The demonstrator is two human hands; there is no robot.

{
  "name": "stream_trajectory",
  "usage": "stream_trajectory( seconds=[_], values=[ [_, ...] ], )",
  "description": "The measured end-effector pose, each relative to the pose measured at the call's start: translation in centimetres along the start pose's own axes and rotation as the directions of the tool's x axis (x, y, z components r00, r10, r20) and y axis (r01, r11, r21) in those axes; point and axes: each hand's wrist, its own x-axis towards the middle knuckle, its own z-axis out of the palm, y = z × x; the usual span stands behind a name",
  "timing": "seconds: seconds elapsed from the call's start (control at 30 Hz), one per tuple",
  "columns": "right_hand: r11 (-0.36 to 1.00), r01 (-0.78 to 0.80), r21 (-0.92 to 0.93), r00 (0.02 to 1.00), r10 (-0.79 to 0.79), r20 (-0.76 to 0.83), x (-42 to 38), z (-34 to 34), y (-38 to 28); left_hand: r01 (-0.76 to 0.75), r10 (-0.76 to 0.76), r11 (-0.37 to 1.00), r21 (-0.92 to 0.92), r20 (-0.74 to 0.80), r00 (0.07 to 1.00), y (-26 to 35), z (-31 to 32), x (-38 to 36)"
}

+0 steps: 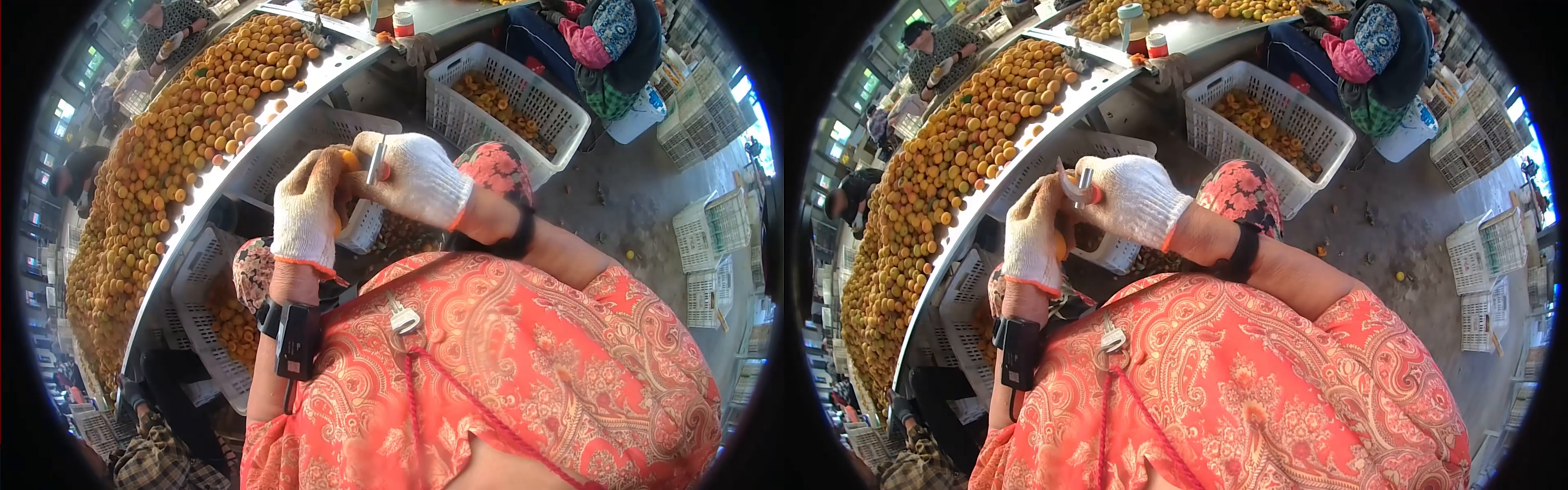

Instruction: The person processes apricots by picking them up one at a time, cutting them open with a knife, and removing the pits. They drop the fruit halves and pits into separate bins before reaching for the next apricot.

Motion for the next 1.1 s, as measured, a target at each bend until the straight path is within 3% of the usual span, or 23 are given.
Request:
stream_trajectory(
  seconds=[0.2,0.27,0.4,0.57,0.67,0.83,1.1],
  values=[
    [1.0,0.011,-0.008,0.998,-0.011,-0.061,0.1,0.2,0.2,-0.018,0.019,0.999,0.05,-0.021,1.0,-0.1,-0.1,0.3],
    [1.0,0.027,-0.013,0.995,-0.028,-0.091,0.2,0.2,0.2,-0.105,0.113,0.981,0.16,-0.042,0.993,-0.3,-0.3,0.6],
    [1.0,0.025,0.01,0.997,-0.024,-0.076,0.2,0.5,0.5,-0.091,0.091,0.976,0.197,0.008,0.996,0.3,-0.3,0.2],
    [0.998,0.01,0.059,0.999,-0.012,0.044,0.1,0.2,0.2,-0.019,0.024,0.993,0.119,-0.036,0.999,0.5,-0.2,0.0],
    [0.993,0.113,-0.015,0.993,-0.113,0.025,0.1,0.4,0.3,-0.034,0.035,0.998,0.047,-0.032,0.999,0.1,-0.2,0.2],
    [0.984,0.036,0.172,0.992,-0.056,0.113,0.1,0.3,0.2,0.019,-0.019,1.0,0.006,0.059,0.998,0.3,-0.8,0.0],
    [0.968,0.045,0.246,0.995,-0.065,0.075,0.0,0.4,0.3,0.135,-0.127,0.987,-0.09,0.091,0.988,0.5,-1.1,0.0]
  ],
)
